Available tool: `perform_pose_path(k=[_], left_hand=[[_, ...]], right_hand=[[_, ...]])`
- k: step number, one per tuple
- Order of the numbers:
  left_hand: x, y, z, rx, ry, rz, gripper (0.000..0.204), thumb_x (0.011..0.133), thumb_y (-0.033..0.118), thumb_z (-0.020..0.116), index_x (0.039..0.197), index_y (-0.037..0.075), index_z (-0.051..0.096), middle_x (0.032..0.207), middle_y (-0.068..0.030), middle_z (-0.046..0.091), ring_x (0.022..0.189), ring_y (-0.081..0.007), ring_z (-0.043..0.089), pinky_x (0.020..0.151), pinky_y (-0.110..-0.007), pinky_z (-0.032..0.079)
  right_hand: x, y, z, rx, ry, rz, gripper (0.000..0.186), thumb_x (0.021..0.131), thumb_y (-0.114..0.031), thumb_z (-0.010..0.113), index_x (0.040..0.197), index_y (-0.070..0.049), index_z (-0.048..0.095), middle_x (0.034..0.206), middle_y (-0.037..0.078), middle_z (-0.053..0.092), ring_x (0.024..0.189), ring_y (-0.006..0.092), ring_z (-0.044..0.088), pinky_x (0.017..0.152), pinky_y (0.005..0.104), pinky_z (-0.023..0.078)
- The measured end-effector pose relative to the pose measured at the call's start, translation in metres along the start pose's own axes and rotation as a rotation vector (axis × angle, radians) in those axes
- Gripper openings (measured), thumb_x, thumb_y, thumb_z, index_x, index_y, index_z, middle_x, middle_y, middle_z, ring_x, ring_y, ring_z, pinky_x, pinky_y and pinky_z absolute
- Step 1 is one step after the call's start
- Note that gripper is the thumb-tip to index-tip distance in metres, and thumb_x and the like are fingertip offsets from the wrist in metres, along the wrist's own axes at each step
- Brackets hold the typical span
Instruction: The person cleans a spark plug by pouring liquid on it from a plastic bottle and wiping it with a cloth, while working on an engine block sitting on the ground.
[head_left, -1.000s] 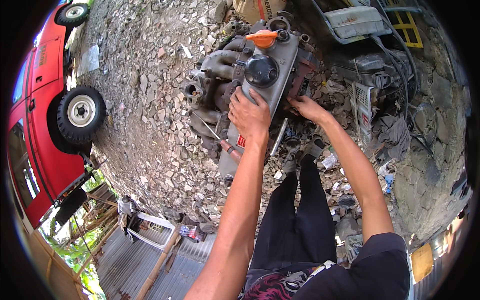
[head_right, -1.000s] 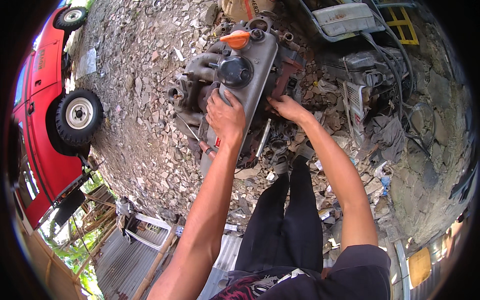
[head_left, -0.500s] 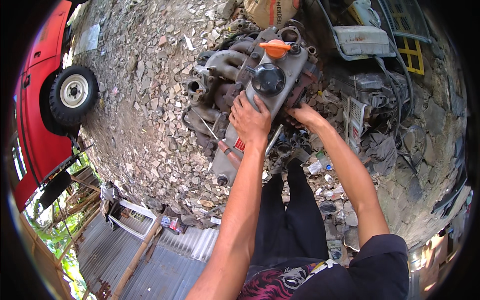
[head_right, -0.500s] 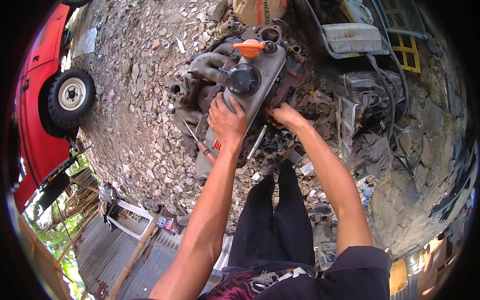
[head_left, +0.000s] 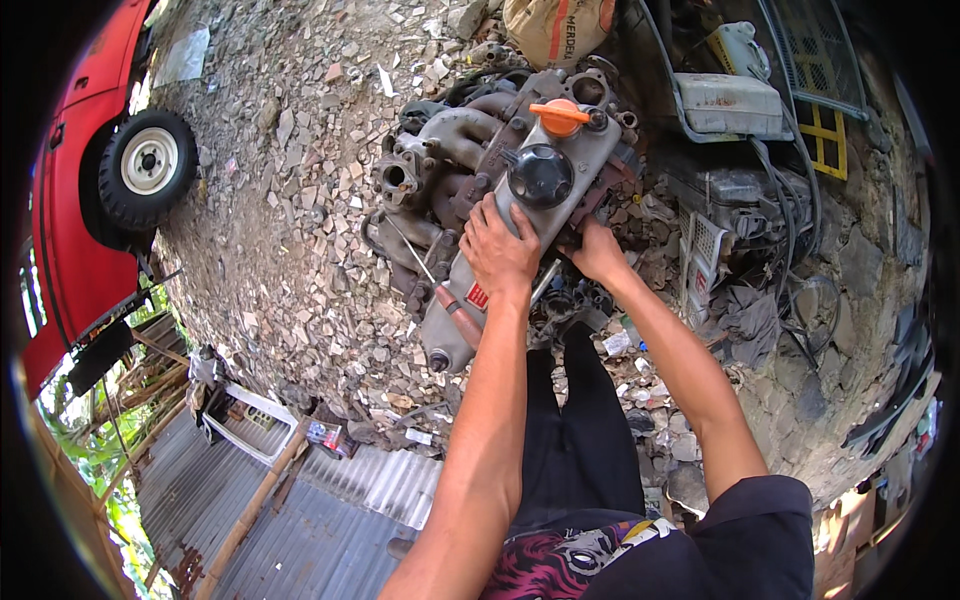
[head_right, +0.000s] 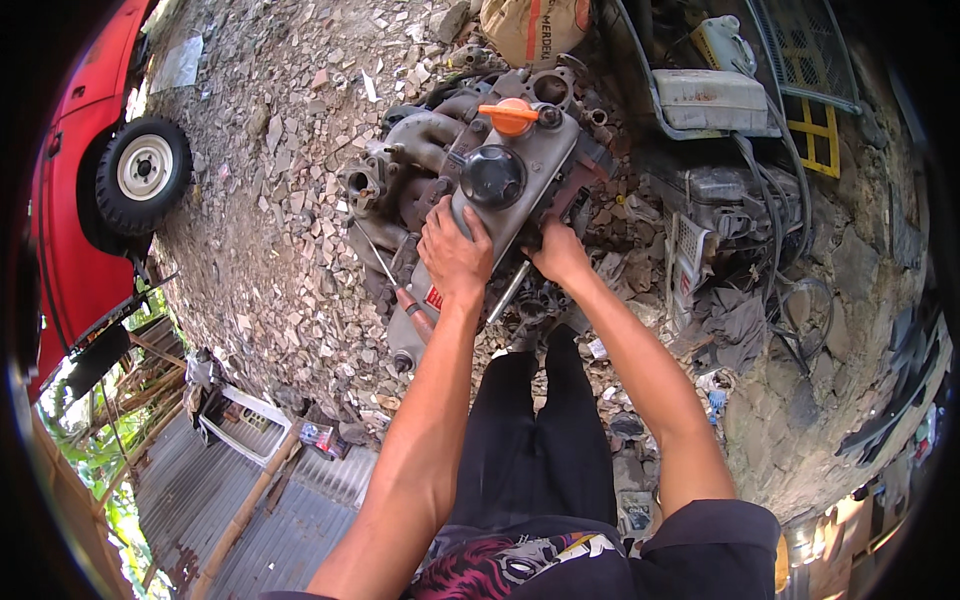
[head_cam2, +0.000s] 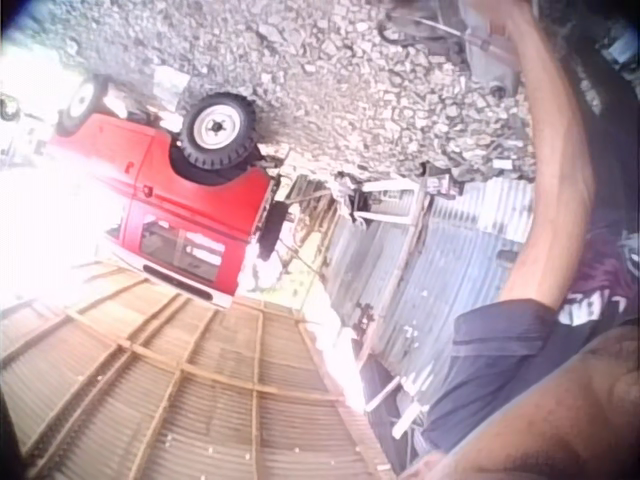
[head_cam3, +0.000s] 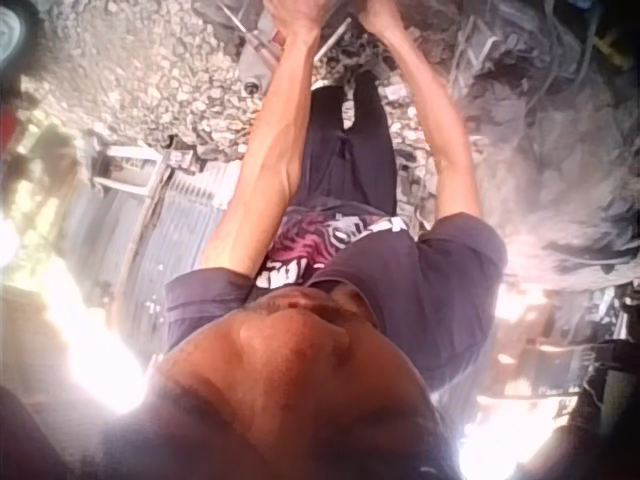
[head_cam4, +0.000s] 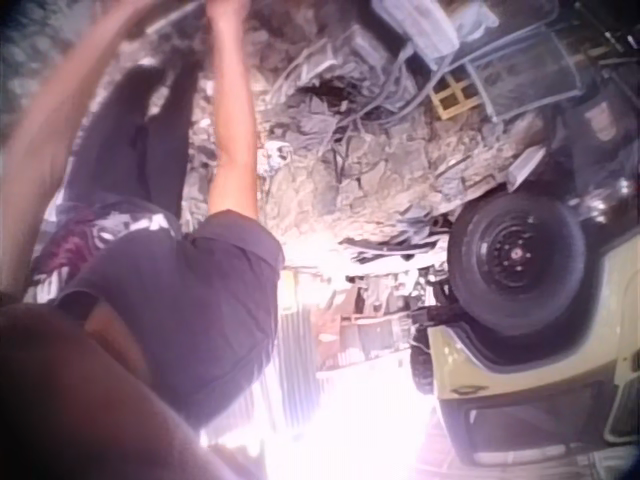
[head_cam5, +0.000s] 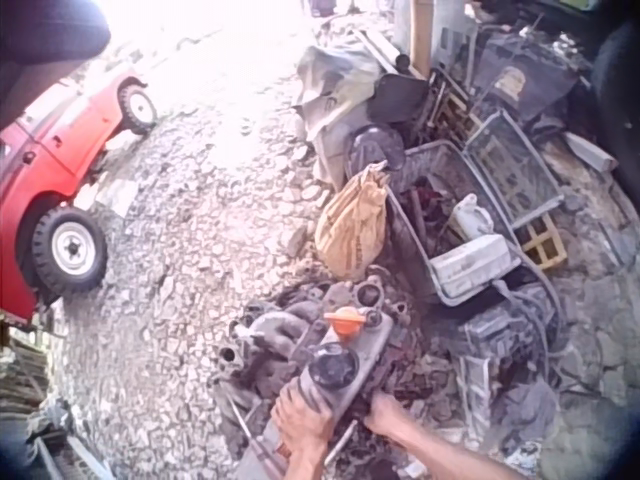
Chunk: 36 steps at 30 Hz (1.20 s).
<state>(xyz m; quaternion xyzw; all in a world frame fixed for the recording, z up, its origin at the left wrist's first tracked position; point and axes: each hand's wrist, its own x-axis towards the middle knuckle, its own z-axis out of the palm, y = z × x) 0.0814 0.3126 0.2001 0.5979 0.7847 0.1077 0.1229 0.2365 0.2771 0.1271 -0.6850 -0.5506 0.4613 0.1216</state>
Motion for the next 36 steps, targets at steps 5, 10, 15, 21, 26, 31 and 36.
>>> perform_pose_path(k=[5,10,15,21,26,31,36], left_hand=[[0.0,-0.003,0.001,0.009,-0.006,-0.021,0.043,0.099,0.033,0.05,0.13,0.005,0.056,0.124,-0.0186,0.061,0.117,-0.0371,0.057,0.102,-0.048,0.041],[0.001,0.001,-0.002,-0.002,-0.076,-0.052,0.047,0.098,0.034,0.05,0.132,0.003,0.055,0.129,-0.0184,0.059,0.121,-0.0354,0.055,0.106,-0.047,0.038],[0.001,0.001,-0.001,0.005,-0.056,-0.036,0.045,0.098,0.033,0.05,0.132,0.003,0.055,0.126,-0.0185,0.06,0.119,-0.0358,0.056,0.105,-0.047,0.039],[0.0,0.001,-0.002,0.002,-0.046,-0.03,0.044,0.097,0.032,0.051,0.13,0.004,0.055,0.124,-0.0187,0.06,0.117,-0.0363,0.057,0.103,-0.048,0.04],[0.0,0.0,-0.001,-0.003,-0.034,-0.019,0.043,0.097,0.032,0.051,0.131,0.004,0.055,0.124,-0.019,0.061,0.117,-0.0367,0.057,0.103,-0.048,0.04],[-0.001,-0.002,0.0,0.018,-0.014,-0.013,0.042,0.099,0.032,0.05,0.13,0.004,0.056,0.125,-0.0187,0.061,0.117,-0.0372,0.057,0.101,-0.048,0.041],[-0.001,-0.002,0.002,0.02,-0.02,0.004,0.043,0.098,0.032,0.051,0.131,0.004,0.055,0.125,-0.0191,0.061,0.118,-0.0375,0.057,0.1,-0.048,0.042]], right_hand=[[0.016,-0.005,-0.018,0.503,-0.425,0.392,0.048,0.085,-0.024,0.075,0.118,0.006,0.059,0.091,0.027,0.069,0.092,0.0472,0.068,0.077,0.052,0.054],[0.009,0.001,-0.011,-0.07,-0.222,0.046,0.044,0.084,-0.015,0.072,0.119,0.006,0.057,0.091,0.03,0.068,0.092,0.0497,0.066,0.078,0.0539,0.054],[-0.002,0.002,0.009,-0.101,-0.069,0.056,0.063,0.079,-0.016,0.076,0.129,0.009,0.047,0.094,0.028,0.069,0.094,0.0469,0.067,0.079,0.0539,0.054],[0.01,0.008,-0.008,0.538,-0.32,0.425,0.04,0.086,-0.021,0.072,0.114,0.006,0.062,0.095,0.027,0.07,0.095,0.0444,0.068,0.08,0.0508,0.053],[-0.006,0.0,-0.003,0.113,0.026,0.097,0.043,0.087,-0.021,0.073,0.117,0.007,0.06,0.095,0.023,0.071,0.096,0.0454,0.067,0.082,0.0468,0.053],[-0.012,-0.009,0.008,0.241,0.103,0.099,0.049,0.088,-0.023,0.07,0.121,0.006,0.048,0.109,0.034,0.065,0.106,0.0506,0.062,0.087,0.0525,0.051],[-0.006,-0.008,0.015,0.301,0.069,0.203,0.045,0.094,-0.025,0.062,0.119,0.011,0.05,0.097,0.037,0.066,0.1,0.0519,0.063,0.086,0.054,0.051]])
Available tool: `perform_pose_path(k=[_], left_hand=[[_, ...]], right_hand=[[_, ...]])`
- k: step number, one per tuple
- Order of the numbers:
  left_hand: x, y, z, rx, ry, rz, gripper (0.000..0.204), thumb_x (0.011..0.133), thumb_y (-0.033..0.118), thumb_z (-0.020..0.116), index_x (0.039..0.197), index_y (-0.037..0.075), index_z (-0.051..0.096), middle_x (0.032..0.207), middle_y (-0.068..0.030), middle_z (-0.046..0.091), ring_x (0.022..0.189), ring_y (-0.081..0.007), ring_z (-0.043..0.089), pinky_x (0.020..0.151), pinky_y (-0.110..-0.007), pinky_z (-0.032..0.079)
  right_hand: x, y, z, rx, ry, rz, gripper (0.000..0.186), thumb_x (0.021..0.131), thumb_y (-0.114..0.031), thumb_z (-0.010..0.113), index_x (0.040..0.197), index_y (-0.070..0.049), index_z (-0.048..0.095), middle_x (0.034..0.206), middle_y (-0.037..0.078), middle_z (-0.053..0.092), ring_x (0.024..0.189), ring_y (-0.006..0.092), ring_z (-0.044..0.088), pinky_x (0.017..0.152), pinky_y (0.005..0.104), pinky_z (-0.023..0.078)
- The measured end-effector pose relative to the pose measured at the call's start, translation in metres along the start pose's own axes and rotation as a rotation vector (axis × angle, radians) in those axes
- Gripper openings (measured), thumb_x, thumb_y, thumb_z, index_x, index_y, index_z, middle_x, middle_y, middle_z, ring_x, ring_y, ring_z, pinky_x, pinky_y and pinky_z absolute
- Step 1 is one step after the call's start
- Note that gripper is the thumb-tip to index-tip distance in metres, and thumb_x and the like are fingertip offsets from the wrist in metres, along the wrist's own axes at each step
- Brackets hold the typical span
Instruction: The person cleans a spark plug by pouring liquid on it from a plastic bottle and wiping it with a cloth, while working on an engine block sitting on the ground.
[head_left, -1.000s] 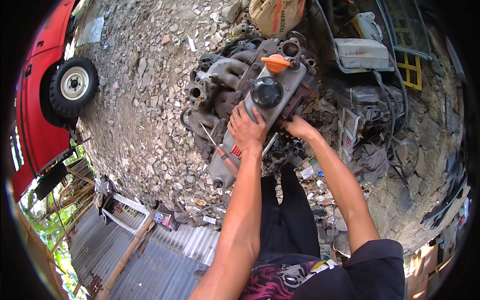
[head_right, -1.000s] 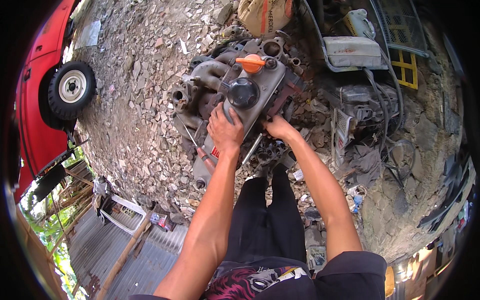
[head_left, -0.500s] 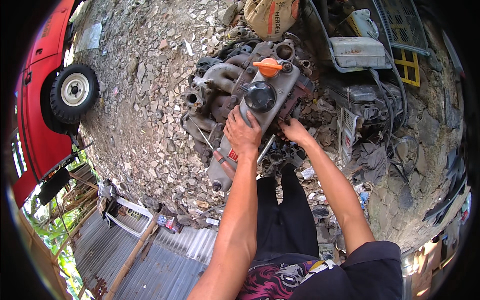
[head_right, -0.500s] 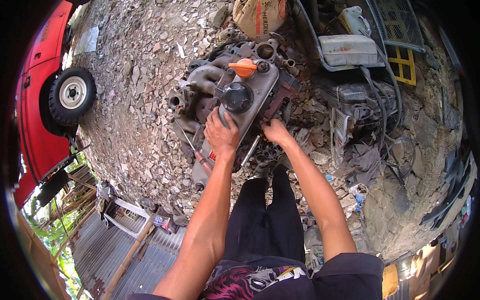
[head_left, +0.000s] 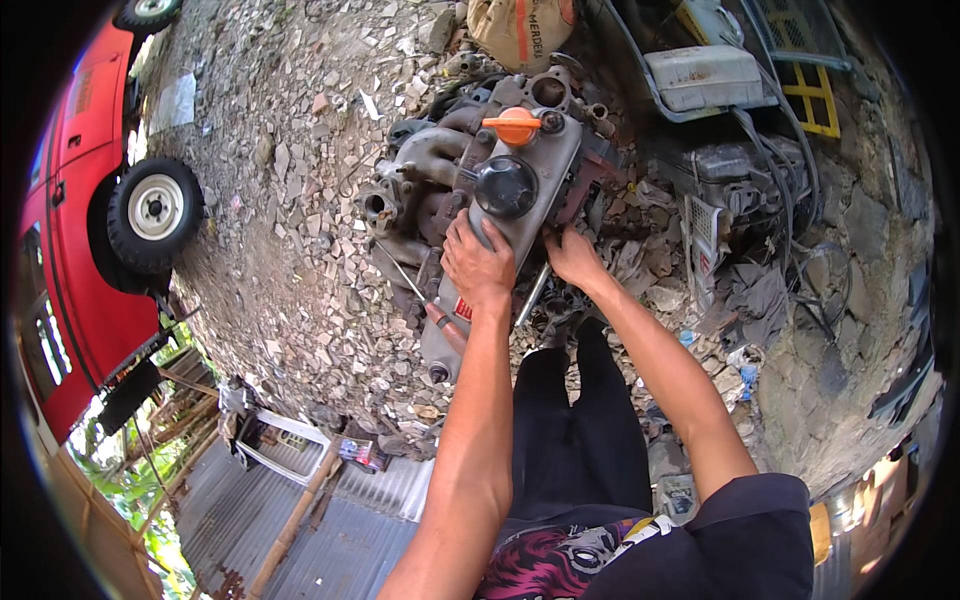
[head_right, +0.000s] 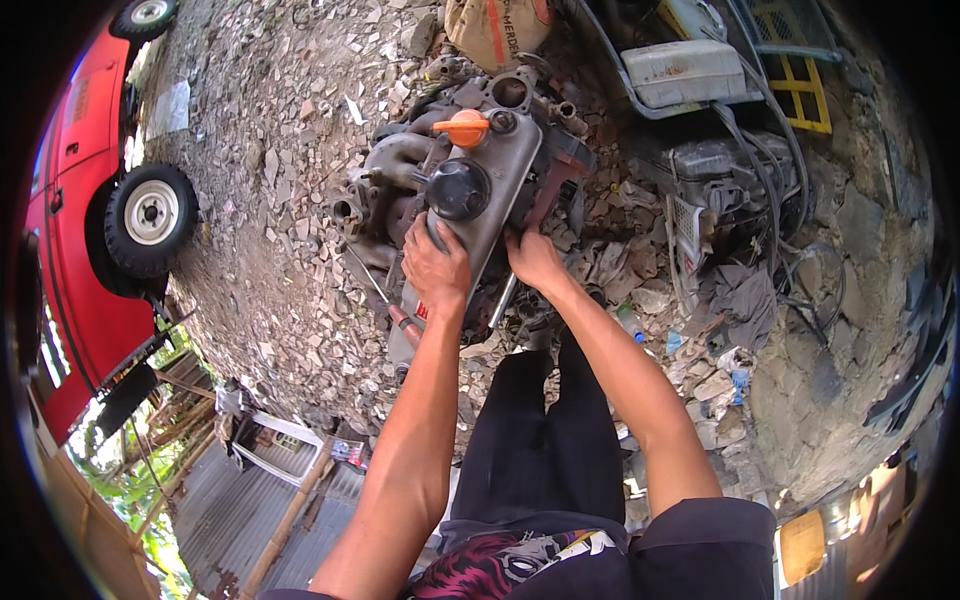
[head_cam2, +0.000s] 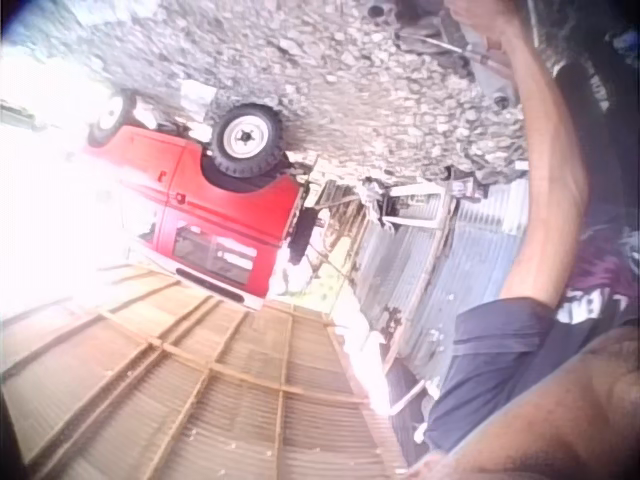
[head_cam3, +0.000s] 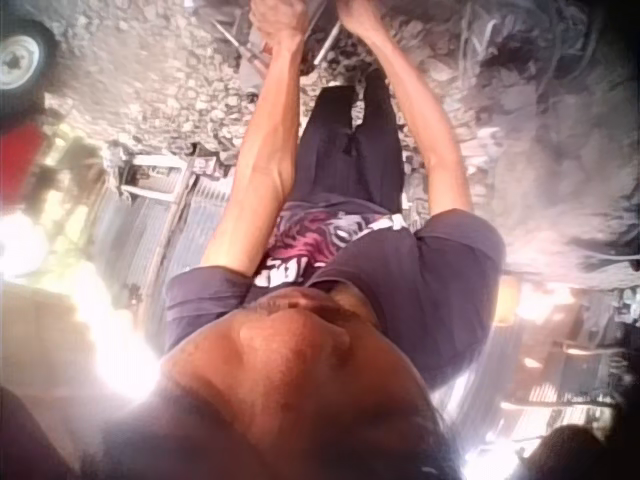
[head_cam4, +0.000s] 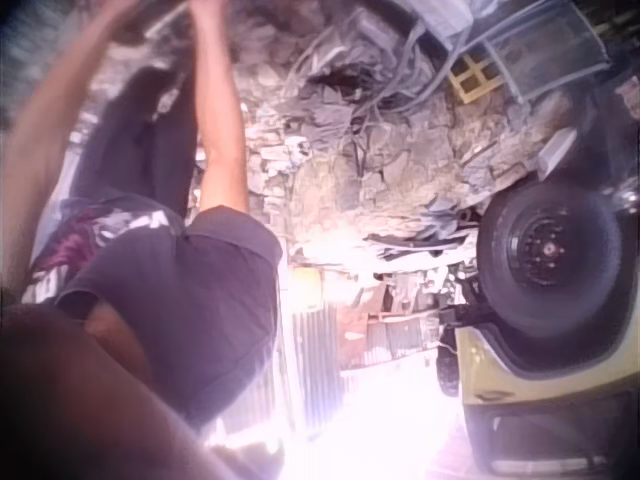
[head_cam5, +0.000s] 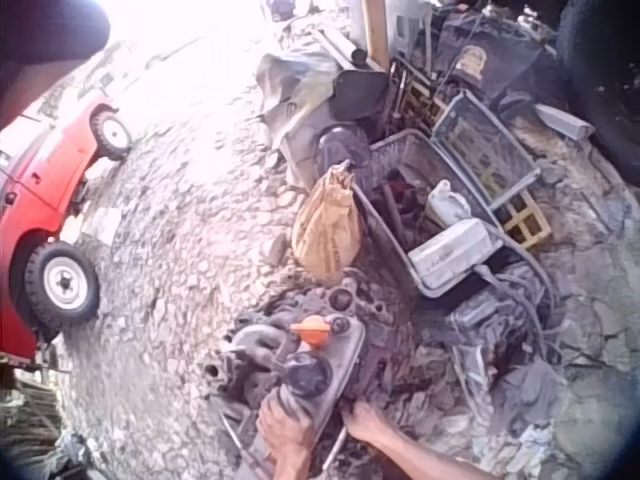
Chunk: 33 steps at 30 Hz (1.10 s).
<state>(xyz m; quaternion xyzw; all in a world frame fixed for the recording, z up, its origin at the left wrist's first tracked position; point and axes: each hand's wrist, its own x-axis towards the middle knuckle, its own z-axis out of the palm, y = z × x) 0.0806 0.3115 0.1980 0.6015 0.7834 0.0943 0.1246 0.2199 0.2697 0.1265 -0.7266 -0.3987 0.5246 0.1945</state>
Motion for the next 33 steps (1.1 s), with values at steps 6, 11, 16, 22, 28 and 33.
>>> perform_pose_path(k=[6,11,16,22,28,33], left_hand=[[-0.001,0.0,0.001,0.0,0.023,0.017,0.041,0.099,0.031,0.051,0.128,0.003,0.057,0.125,-0.018,0.062,0.118,-0.0363,0.058,0.099,-0.048,0.043],[0.0,-0.001,0.004,0.014,0.028,0.01,0.044,0.1,0.032,0.048,0.129,0.002,0.059,0.127,-0.0191,0.062,0.118,-0.0374,0.058,0.1,-0.047,0.043],[0.0,-0.004,0.006,0.011,0.041,0.02,0.045,0.1,0.034,0.048,0.129,0.001,0.059,0.128,-0.0206,0.062,0.119,-0.0388,0.058,0.1,-0.048,0.044],[0.0,-0.004,0.006,0.034,0.065,0.063,0.044,0.102,0.034,0.046,0.127,0.0,0.06,0.124,-0.0232,0.063,0.112,-0.0424,0.061,0.095,-0.049,0.047],[0.001,-0.007,0.006,-0.016,0.06,0.117,0.043,0.103,0.032,0.046,0.127,-0.002,0.059,0.122,-0.0256,0.062,0.113,-0.0437,0.059,0.096,-0.049,0.046],[0.001,-0.008,0.006,-0.027,0.062,0.101,0.044,0.104,0.031,0.045,0.127,-0.003,0.059,0.123,-0.0259,0.062,0.115,-0.0435,0.058,0.097,-0.048,0.045]], right_hand=[[-0.013,-0.017,0.0,-0.212,0.043,-0.047,0.045,0.087,-0.013,0.066,0.122,0.008,0.048,0.109,0.035,0.061,0.104,0.0518,0.061,0.087,0.0539,0.052],[-0.024,-0.009,0.012,-0.023,0.196,-0.087,0.051,0.084,-0.009,0.069,0.124,0.008,0.042,0.116,0.035,0.056,0.106,0.0511,0.06,0.088,0.0546,0.051],[-0.017,-0.012,-0.003,-0.082,-0.022,0.122,0.028,0.092,-0.017,0.065,0.105,0.007,0.058,0.102,0.032,0.063,0.103,0.0466,0.063,0.087,0.0557,0.05],[-0.02,0.01,0.009,-0.12,0.308,-0.227,0.033,0.081,-0.013,0.073,0.108,-0.002,0.058,0.102,0.022,0.064,0.099,0.0404,0.063,0.086,0.0511,0.049],[-0.018,0.009,0.018,0.048,0.041,0.077,0.035,0.086,-0.014,0.072,0.114,-0.001,0.053,0.11,0.028,0.058,0.096,0.047,0.065,0.078,0.0562,0.052],[-0.027,0.011,0.014,0.028,0.291,-0.167,0.033,0.09,-0.017,0.069,0.107,0.007,0.054,0.109,0.033,0.061,0.1,0.0495,0.062,0.082,0.0545,0.051]])
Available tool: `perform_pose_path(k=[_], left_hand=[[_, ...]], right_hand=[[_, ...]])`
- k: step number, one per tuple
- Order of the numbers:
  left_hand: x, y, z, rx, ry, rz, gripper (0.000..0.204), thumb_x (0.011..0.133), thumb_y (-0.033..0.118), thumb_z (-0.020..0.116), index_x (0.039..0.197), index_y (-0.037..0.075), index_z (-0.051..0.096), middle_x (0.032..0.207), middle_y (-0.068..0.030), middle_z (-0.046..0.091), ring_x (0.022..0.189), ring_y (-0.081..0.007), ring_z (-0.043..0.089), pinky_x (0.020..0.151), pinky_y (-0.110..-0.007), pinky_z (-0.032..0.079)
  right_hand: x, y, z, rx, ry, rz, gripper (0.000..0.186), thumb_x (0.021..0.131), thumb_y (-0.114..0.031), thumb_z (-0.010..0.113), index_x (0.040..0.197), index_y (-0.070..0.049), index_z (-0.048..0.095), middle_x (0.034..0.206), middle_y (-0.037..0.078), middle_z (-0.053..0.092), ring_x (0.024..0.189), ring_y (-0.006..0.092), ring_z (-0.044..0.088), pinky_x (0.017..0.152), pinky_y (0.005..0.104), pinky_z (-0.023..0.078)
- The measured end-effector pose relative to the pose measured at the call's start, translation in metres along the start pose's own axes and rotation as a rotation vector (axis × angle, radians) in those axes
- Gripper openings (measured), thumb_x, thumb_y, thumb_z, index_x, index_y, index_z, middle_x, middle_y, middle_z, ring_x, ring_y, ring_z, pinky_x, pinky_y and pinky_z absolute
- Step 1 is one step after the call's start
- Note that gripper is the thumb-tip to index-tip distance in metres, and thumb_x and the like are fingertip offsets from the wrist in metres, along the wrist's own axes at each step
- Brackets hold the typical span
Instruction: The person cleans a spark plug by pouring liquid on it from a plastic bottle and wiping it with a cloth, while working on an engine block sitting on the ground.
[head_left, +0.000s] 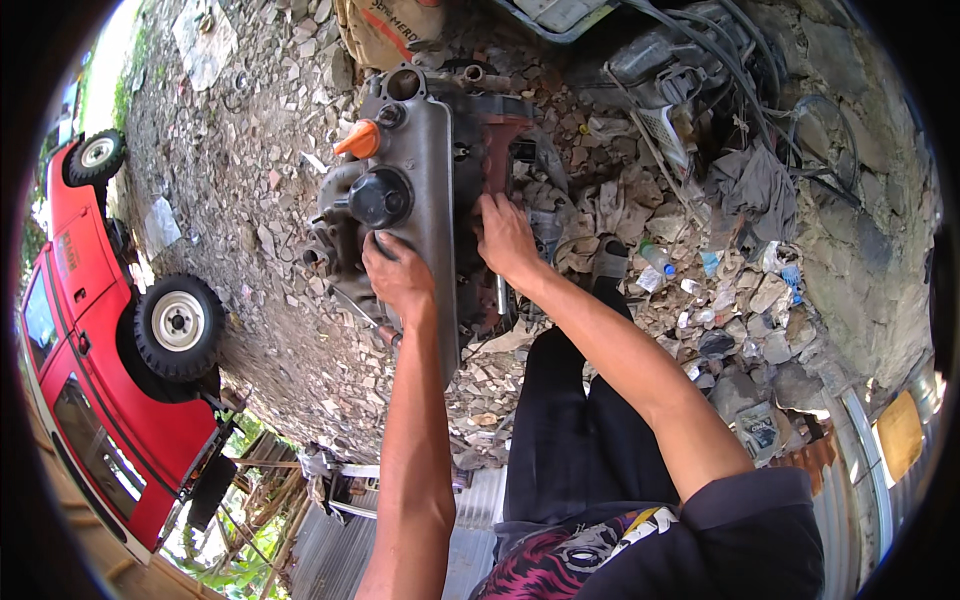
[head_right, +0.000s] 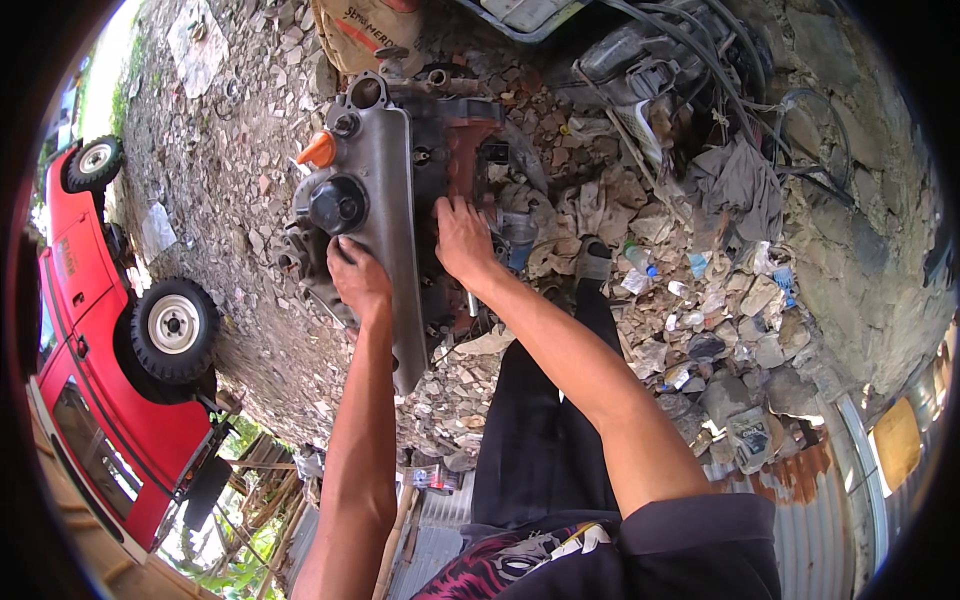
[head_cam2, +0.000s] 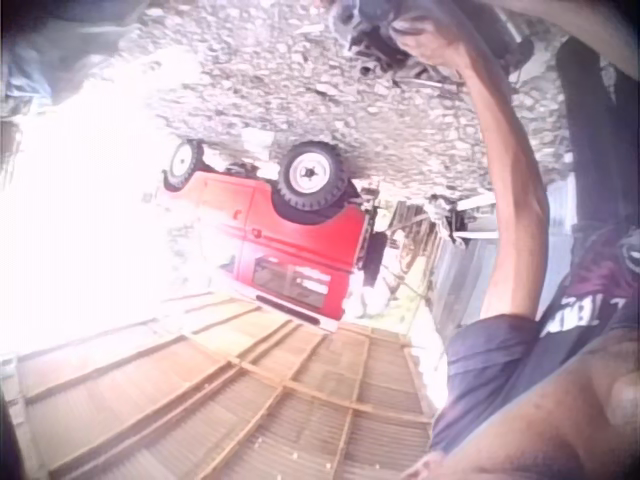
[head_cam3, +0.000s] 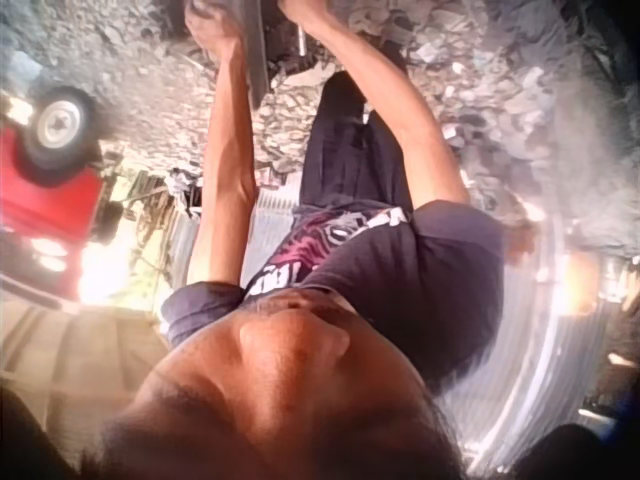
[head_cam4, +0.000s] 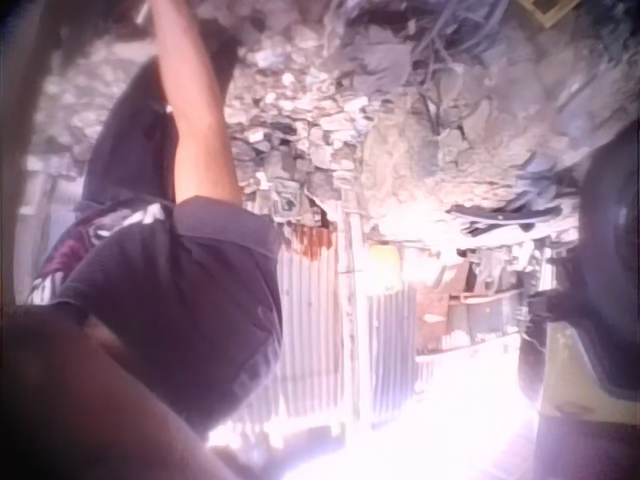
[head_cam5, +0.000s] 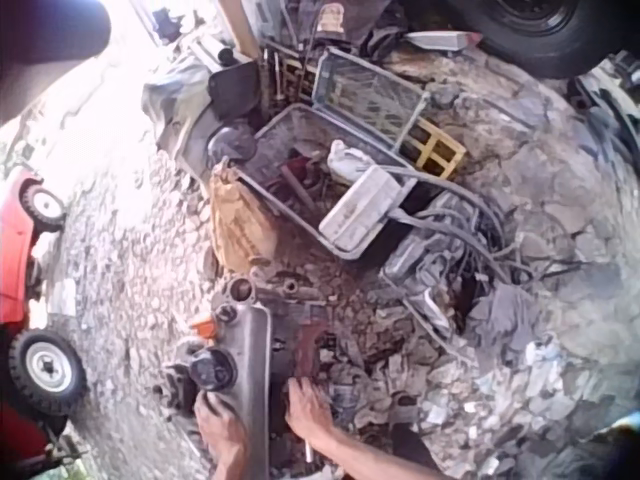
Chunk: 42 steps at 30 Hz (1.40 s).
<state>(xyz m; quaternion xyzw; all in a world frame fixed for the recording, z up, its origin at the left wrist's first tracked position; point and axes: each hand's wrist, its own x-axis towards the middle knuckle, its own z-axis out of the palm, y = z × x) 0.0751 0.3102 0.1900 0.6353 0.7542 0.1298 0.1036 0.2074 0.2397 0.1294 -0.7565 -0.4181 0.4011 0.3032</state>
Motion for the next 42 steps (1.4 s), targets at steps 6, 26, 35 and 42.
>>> perform_pose_path(k=[6,26,35,42], left_hand=[[0.0,0.002,0.0,-0.023,-0.009,0.02,0.044,0.104,0.031,0.044,0.126,-0.003,0.059,0.122,-0.0264,0.062,0.115,-0.0433,0.057,0.098,-0.048,0.044],[0.0,0.002,-0.002,-0.007,-0.035,0.003,0.046,0.104,0.033,0.043,0.129,-0.003,0.058,0.125,-0.0262,0.061,0.118,-0.0429,0.056,0.1,-0.047,0.043],[0.001,-0.004,0.0,0.014,-0.052,-0.009,0.048,0.105,0.035,0.041,0.132,-0.001,0.056,0.13,-0.0248,0.06,0.121,-0.0415,0.055,0.102,-0.046,0.042],[0.001,-0.001,-0.001,-0.002,-0.046,-0.009,0.047,0.105,0.035,0.041,0.131,-0.001,0.057,0.128,-0.0244,0.061,0.12,-0.0416,0.056,0.101,-0.046,0.042]], right_hand=[[-0.004,0.002,0.012,0.069,0.099,0.073,0.035,0.087,-0.014,0.071,0.112,0.004,0.053,0.103,0.028,0.062,0.093,0.0459,0.066,0.076,0.0512,0.055],[0.004,0.012,0.001,0.095,0.104,0.048,0.028,0.092,-0.022,0.068,0.098,0.004,0.061,0.099,0.025,0.066,0.094,0.0447,0.065,0.081,0.053,0.051],[-0.001,0.048,-0.043,0.333,0.048,0.104,0.029,0.092,-0.026,0.069,0.096,0.003,0.068,0.095,0.023,0.07,0.092,0.0386,0.068,0.082,0.0444,0.051],[0.002,0.077,-0.059,0.952,-0.297,0.235,0.026,0.097,-0.026,0.066,0.103,-0.002,0.071,0.091,0.004,0.07,0.083,0.0141,0.067,0.077,0.032,0.053]])
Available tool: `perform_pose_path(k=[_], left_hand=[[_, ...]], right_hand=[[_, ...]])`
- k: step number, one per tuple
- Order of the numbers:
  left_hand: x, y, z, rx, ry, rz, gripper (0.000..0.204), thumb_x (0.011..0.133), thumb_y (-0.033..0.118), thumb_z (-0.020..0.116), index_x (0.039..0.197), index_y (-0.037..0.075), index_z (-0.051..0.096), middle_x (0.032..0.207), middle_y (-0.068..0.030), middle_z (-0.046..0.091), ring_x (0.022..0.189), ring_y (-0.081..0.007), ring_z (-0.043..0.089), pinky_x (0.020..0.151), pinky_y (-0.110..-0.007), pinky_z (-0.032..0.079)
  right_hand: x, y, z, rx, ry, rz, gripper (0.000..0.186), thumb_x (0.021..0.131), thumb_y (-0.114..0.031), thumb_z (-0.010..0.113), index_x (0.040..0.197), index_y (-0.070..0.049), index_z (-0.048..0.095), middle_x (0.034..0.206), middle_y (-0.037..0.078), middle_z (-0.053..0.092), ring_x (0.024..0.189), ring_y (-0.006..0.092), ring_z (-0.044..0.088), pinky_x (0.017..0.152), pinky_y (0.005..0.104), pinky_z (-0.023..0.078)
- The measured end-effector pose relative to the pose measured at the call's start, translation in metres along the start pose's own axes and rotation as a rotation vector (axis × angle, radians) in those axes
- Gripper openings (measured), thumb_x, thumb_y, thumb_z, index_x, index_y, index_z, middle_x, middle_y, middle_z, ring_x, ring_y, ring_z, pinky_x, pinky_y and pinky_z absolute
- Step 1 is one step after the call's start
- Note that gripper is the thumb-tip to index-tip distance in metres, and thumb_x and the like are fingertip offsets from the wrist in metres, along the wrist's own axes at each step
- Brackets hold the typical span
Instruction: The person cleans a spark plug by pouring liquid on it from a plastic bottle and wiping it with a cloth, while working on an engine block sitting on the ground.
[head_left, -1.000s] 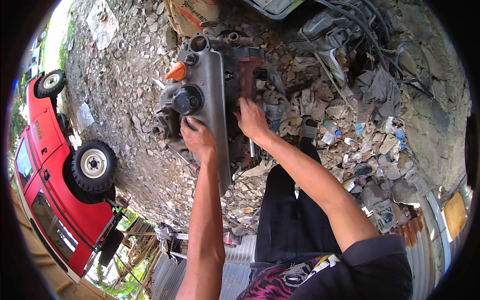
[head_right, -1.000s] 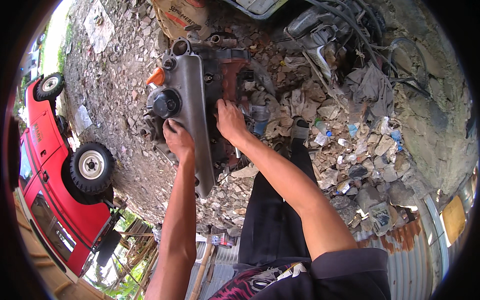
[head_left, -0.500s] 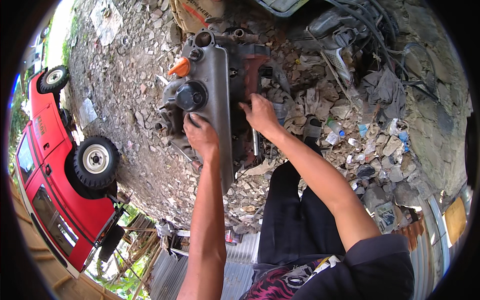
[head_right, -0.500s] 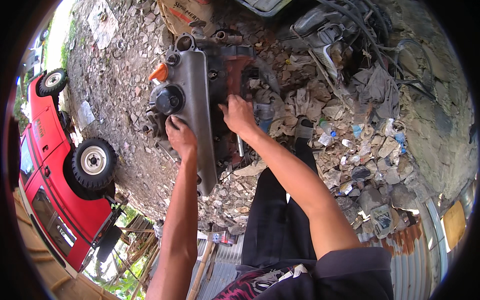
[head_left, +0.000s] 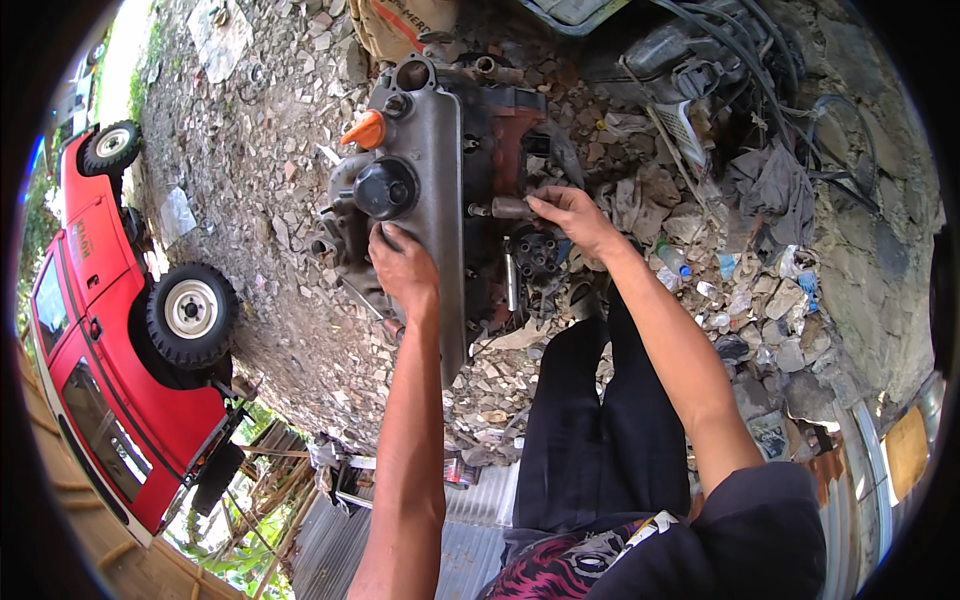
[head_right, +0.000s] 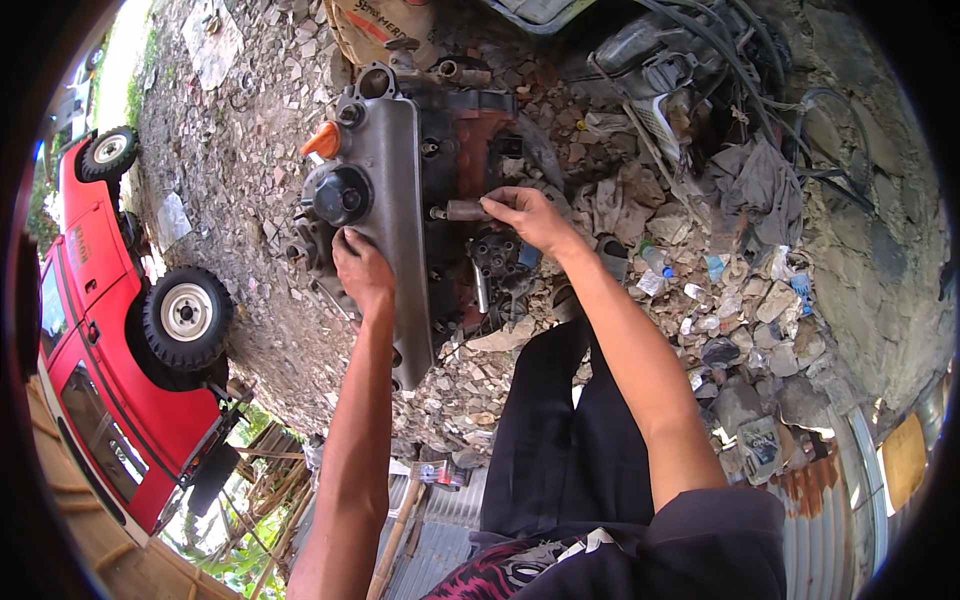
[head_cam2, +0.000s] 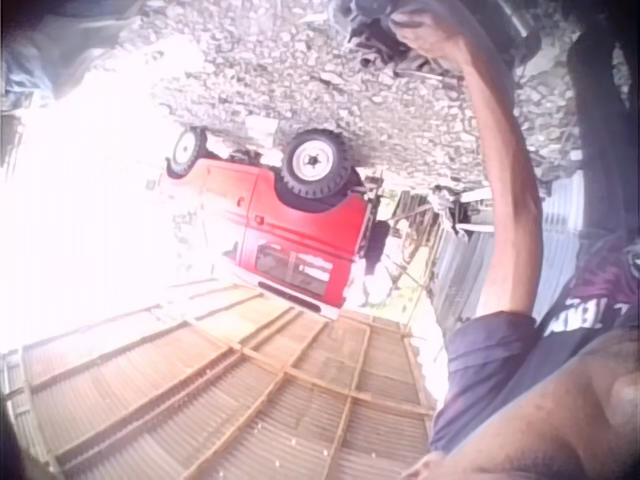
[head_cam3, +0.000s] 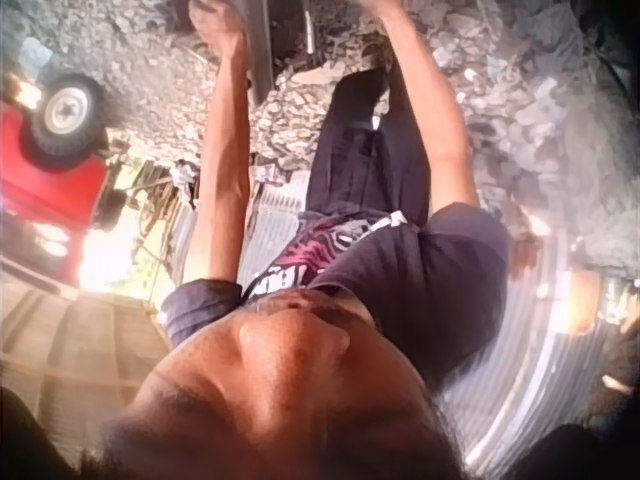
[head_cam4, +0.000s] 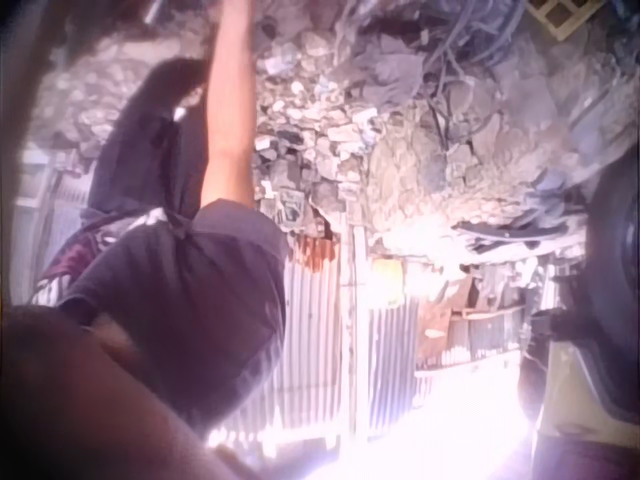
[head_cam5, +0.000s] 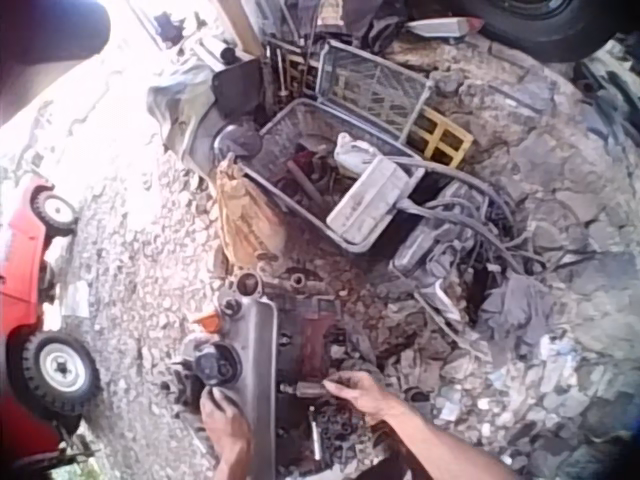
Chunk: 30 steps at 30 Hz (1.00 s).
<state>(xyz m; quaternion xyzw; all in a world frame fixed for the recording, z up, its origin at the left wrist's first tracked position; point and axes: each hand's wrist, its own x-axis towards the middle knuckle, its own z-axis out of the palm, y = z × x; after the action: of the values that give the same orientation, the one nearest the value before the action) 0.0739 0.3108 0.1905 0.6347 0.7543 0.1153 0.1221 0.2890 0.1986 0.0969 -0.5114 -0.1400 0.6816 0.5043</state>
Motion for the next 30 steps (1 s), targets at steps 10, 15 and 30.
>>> perform_pose_path(k=[10,15,30], left_hand=[[0.0,0.0,-0.001,0.011,0.006,-0.003,0.047,0.104,0.034,0.043,0.131,-0.002,0.057,0.126,-0.0253,0.061,0.118,-0.0428,0.056,0.099,-0.048,0.043],[-0.001,0.002,-0.001,0.004,0.009,0.008,0.047,0.104,0.034,0.043,0.131,-0.002,0.057,0.127,-0.025,0.061,0.119,-0.0424,0.056,0.1,-0.048,0.043],[-0.002,0.006,-0.002,0.046,0.038,-0.054,0.047,0.103,0.038,0.043,0.127,0.002,0.059,0.124,-0.0222,0.062,0.114,-0.0425,0.059,0.096,-0.05,0.046]], right_hand=[[0.022,-0.01,0.009,0.393,-0.016,0.253,0.017,0.089,-0.019,0.071,0.085,-0.009,0.058,0.078,0.002,0.06,0.07,0.0116,0.066,0.049,0.0299,0.051],[0.045,-0.005,0.027,-0.532,-0.092,0.066,0.035,0.079,-0.031,0.081,0.088,0.001,0.068,0.076,0.014,0.067,0.078,0.0271,0.07,0.067,0.041,0.054],[-0.002,-0.037,0.045,-0.797,-0.05,-0.097,0.039,0.098,-0.032,0.059,0.091,0.005,0.069,0.08,0.025,0.069,0.078,0.0404,0.068,0.073,0.0472,0.05]])
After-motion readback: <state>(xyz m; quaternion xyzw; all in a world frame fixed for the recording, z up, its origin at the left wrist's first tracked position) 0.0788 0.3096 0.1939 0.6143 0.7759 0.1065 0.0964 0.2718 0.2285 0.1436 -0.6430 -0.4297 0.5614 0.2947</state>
